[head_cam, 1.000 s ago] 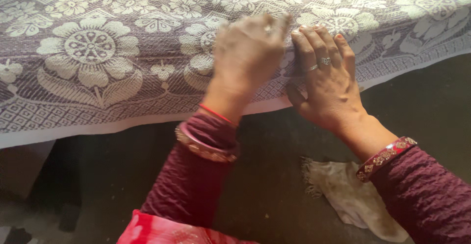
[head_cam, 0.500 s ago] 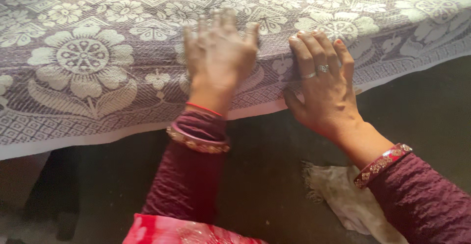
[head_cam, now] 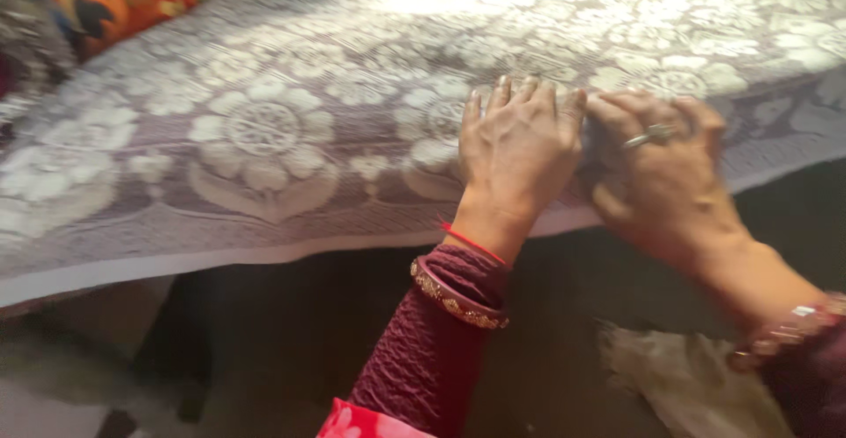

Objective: The person smooths a patterned bed sheet on a bed by hand, repeatedly pressing and tucking the edges to flatten the surface. The hands move along the sheet's length, adjusting and pressing down to remove wrinkles.

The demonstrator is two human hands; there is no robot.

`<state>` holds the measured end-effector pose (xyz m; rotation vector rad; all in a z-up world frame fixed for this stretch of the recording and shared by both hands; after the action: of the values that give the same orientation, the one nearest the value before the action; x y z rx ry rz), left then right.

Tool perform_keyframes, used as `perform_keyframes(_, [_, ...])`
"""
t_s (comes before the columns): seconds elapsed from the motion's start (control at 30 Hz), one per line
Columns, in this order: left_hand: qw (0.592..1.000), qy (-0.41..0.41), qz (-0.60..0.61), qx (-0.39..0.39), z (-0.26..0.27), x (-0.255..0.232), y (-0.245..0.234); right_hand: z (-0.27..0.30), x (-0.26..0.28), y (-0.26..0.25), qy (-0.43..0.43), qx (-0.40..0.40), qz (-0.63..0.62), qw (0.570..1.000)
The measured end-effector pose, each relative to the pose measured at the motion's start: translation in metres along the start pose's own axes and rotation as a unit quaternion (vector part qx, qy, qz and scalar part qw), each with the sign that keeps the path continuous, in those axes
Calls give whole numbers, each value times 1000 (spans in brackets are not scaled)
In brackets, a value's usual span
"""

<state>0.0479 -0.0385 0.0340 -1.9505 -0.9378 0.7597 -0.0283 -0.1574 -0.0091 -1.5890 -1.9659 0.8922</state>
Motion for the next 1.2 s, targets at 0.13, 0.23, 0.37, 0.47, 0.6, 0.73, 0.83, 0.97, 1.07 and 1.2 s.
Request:
perform_keyframes(0.13, [993, -69, -72, 63, 3, 41, -34, -7, -2, -22, 54, -3, -23, 998])
perform_keyframes(0.23, [982, -165, -85, -29, 4, 92, -83, -17, 8, -37, 47, -45, -47, 997])
perform_keyframes(0.37, [966, -217, -131, -50, 13, 133, -90, -43, 15, -30, 41, -42, -61, 996])
perform_keyframes(0.47, [973, -190, -132, 6, 11, 130, -63, -66, 16, -9, 54, -51, -102, 992])
perform_keyframes(0.6, [989, -86, -121, 17, 10, 83, -25, -87, 30, 31, 99, 16, -102, 990])
perform_keyframes(0.73, [991, 50, -68, -108, 30, 56, -32, -86, 47, 19, 115, 67, -52, 990])
perform_keyframes(0.83, [999, 40, 24, -12, 25, 69, -33, -82, 33, 6, 208, 185, -133, 951])
perform_keyframes(0.97, [990, 12, -108, -94, 21, 107, -73, -81, 18, 0, 234, 176, -245, 924])
perform_keyframes(1.07, [966, -165, -78, -181, 26, 167, -110, -87, 18, -24, 95, 17, -108, 989])
perform_keyframes(1.2, [923, -312, -185, -127, 22, 200, -116, -106, 4, -11, 45, 22, -118, 992])
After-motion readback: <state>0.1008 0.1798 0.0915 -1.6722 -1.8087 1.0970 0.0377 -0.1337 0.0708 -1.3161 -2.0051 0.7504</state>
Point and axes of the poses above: each hand's wrist, its own z-axis away from the middle knuckle, its own y-axis out of the palm, x = y × z, the point moved 7 cm from there along -z, towards the middle knuckle, and after that the axes turned 9 degrees about x, right-handed, at the moved point
